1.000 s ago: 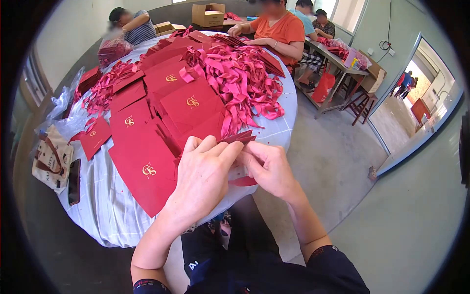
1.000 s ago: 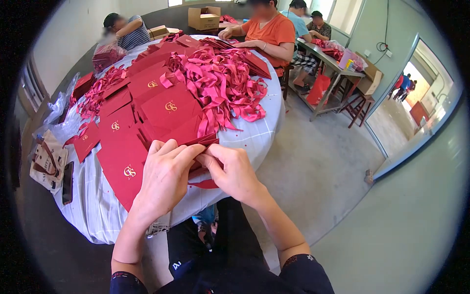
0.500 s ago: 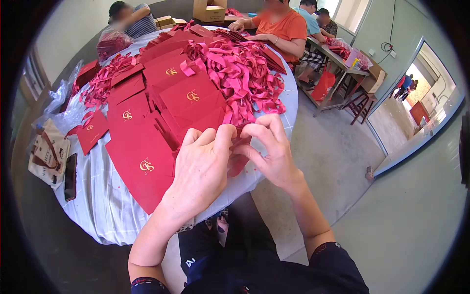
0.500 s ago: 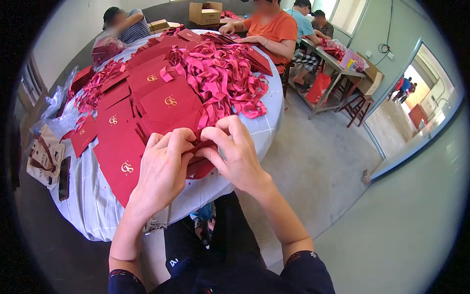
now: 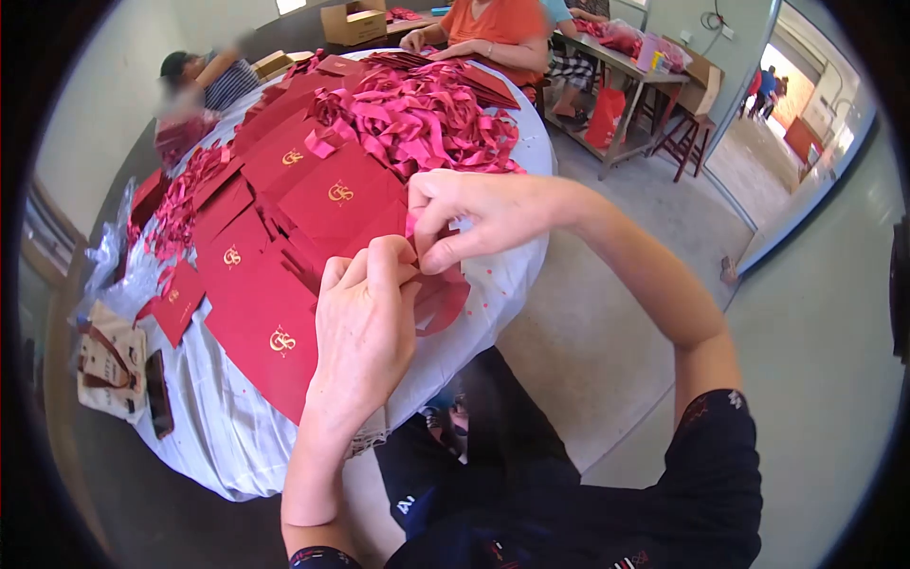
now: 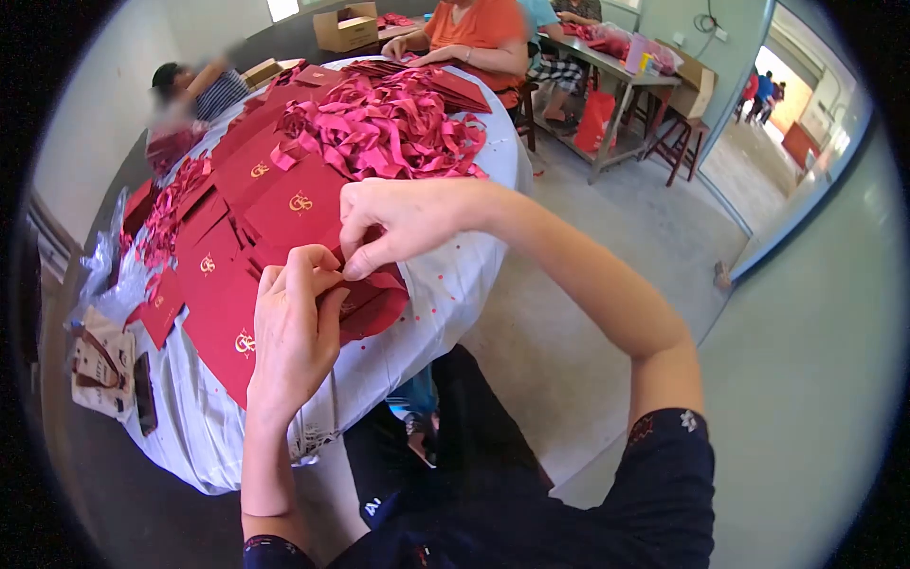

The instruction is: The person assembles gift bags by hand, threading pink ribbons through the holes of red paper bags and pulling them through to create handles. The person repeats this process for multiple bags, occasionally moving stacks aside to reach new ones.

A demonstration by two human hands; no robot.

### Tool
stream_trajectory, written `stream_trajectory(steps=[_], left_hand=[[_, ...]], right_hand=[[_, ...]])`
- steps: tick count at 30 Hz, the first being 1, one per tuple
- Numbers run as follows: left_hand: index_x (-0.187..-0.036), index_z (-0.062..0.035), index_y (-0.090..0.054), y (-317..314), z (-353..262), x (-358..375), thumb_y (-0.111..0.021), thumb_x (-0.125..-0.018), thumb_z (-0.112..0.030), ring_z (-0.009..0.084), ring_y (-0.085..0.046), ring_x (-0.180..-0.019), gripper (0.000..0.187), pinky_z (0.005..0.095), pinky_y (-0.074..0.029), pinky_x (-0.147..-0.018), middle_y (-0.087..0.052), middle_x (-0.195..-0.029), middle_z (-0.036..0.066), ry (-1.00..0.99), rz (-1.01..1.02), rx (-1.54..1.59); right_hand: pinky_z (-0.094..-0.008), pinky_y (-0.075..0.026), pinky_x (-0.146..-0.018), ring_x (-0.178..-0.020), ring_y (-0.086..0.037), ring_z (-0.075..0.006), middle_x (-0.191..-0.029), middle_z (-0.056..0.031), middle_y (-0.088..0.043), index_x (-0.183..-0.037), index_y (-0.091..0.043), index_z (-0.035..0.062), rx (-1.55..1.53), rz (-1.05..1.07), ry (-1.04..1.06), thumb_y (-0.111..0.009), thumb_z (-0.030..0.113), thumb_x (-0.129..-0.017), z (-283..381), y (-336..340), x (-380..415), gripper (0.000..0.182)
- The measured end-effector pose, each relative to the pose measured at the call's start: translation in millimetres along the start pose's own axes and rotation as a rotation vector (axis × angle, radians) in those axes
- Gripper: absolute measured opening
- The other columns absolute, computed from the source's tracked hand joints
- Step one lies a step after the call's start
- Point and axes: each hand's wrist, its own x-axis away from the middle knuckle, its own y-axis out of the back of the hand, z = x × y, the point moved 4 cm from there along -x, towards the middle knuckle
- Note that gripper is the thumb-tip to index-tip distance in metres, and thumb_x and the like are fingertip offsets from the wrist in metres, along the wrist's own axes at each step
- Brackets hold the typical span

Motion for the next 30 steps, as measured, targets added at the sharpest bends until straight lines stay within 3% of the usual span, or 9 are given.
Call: stream_trajectory(steps=[3,7,9,14,18,21,24,28,30], left_hand=[[-0.100,-0.0016,-0.051,0,-2,1,-0.063,-0.079,0.003,0.0282,-0.059,-0.078,0.024,0.0347,-0.041,-0.074,-0.064,-0.084,0.011,-0.013,0.030,-0.019],[-0.101,-0.0022,-0.051,0,-4,1,-0.062,-0.079,0.003,0.0270,-0.059,-0.077,0.025,0.0342,-0.041,-0.074,-0.064,-0.084,0.010,-0.023,0.025,-0.036],[-0.102,-0.0026,-0.051,-1,-5,1,-0.062,-0.079,0.004,0.0265,-0.058,-0.076,0.026,0.0340,-0.041,-0.074,-0.065,-0.083,0.009,-0.002,0.034,-0.036],[-0.103,-0.0032,-0.052,-2,-5,1,-0.061,-0.079,0.004,0.0259,-0.057,-0.076,0.027,0.0332,-0.040,-0.073,-0.065,-0.084,0.009,-0.003,0.062,-0.056],[-0.100,-0.0025,-0.054,0,-7,0,-0.060,-0.079,0.004,0.0267,-0.056,-0.075,0.023,0.0347,-0.040,-0.072,-0.062,-0.083,0.009,-0.038,0.041,-0.066],[-0.098,-0.0021,-0.056,0,-9,0,-0.060,-0.078,0.005,0.0280,-0.055,-0.075,0.022,0.0363,-0.041,-0.071,-0.060,-0.081,0.011,-0.047,0.041,-0.053],[-0.100,-0.0024,-0.058,1,-7,0,-0.058,-0.079,0.005,0.0300,-0.053,-0.073,0.022,0.0377,-0.041,-0.069,-0.057,-0.081,0.013,0.048,0.067,-0.025],[-0.095,-0.0024,-0.058,2,-12,-2,-0.058,-0.079,0.004,0.0291,-0.052,-0.071,0.017,0.0379,-0.041,-0.067,-0.056,-0.077,0.012,0.002,0.077,-0.015],[-0.093,-0.0024,-0.059,2,-17,-1,-0.058,-0.079,0.004,0.0287,-0.051,-0.071,0.015,0.0378,-0.040,-0.067,-0.056,-0.076,0.012,-0.029,0.141,-0.017]], right_hand=[[-0.0331,-0.040,-0.082,-0.095,-0.049,-0.0189,-0.086,-0.0054,-0.058,-0.089,-0.070,0.0045,-0.140,0.416,-0.117,-0.065,0.026,-0.087,-14,-4,-19,0.022],[-0.0305,-0.043,-0.071,-0.072,-0.055,-0.0140,-0.070,-0.0040,-0.063,-0.084,-0.070,-0.0016,-0.319,0.502,-0.064,-0.065,0.020,-0.085,-14,-4,-26,0.023],[-0.0293,-0.043,-0.065,-0.061,-0.052,-0.0113,-0.063,-0.0047,-0.063,-0.082,-0.069,-0.0042,-0.339,0.496,-0.171,-0.064,0.018,-0.084,-12,-4,-26,0.023],[-0.0301,-0.040,-0.057,-0.058,-0.046,-0.0096,-0.058,-0.0041,-0.055,-0.076,-0.067,-0.0055,-0.252,0.418,-0.061,-0.065,0.020,-0.083,-6,-6,-29,0.027],[-0.0320,-0.042,-0.054,-0.055,-0.051,-0.0132,-0.057,-0.0122,-0.056,-0.067,-0.062,-0.0073,-0.088,0.349,-0.073,-0.065,0.013,-0.077,-14,-12,-30,0.023],[-0.0334,-0.045,-0.057,-0.059,-0.056,-0.0172,-0.060,-0.0129,-0.058,-0.066,-0.062,-0.0066,-0.260,0.092,-0.042,-0.061,0.007,-0.069,-31,-25,-28,0.013],[-0.0320,-0.046,-0.071,-0.078,-0.059,-0.0203,-0.081,-0.0111,-0.063,-0.077,-0.064,-0.0063,-0.304,-0.065,-0.141,-0.064,0.011,-0.077,-31,-29,-18,0.017],[-0.0306,-0.046,-0.076,-0.085,-0.057,-0.0168,-0.092,-0.0069,-0.062,-0.083,-0.065,-0.0021,-0.428,-0.115,-0.193,-0.063,0.016,-0.085,-37,-30,-19,0.019],[-0.0299,-0.045,-0.078,-0.088,-0.056,-0.0127,-0.097,-0.0036,-0.062,-0.088,-0.065,0.0029,-0.745,-0.172,-0.187,-0.063,0.020,-0.088,-39,-16,-27,0.018]])
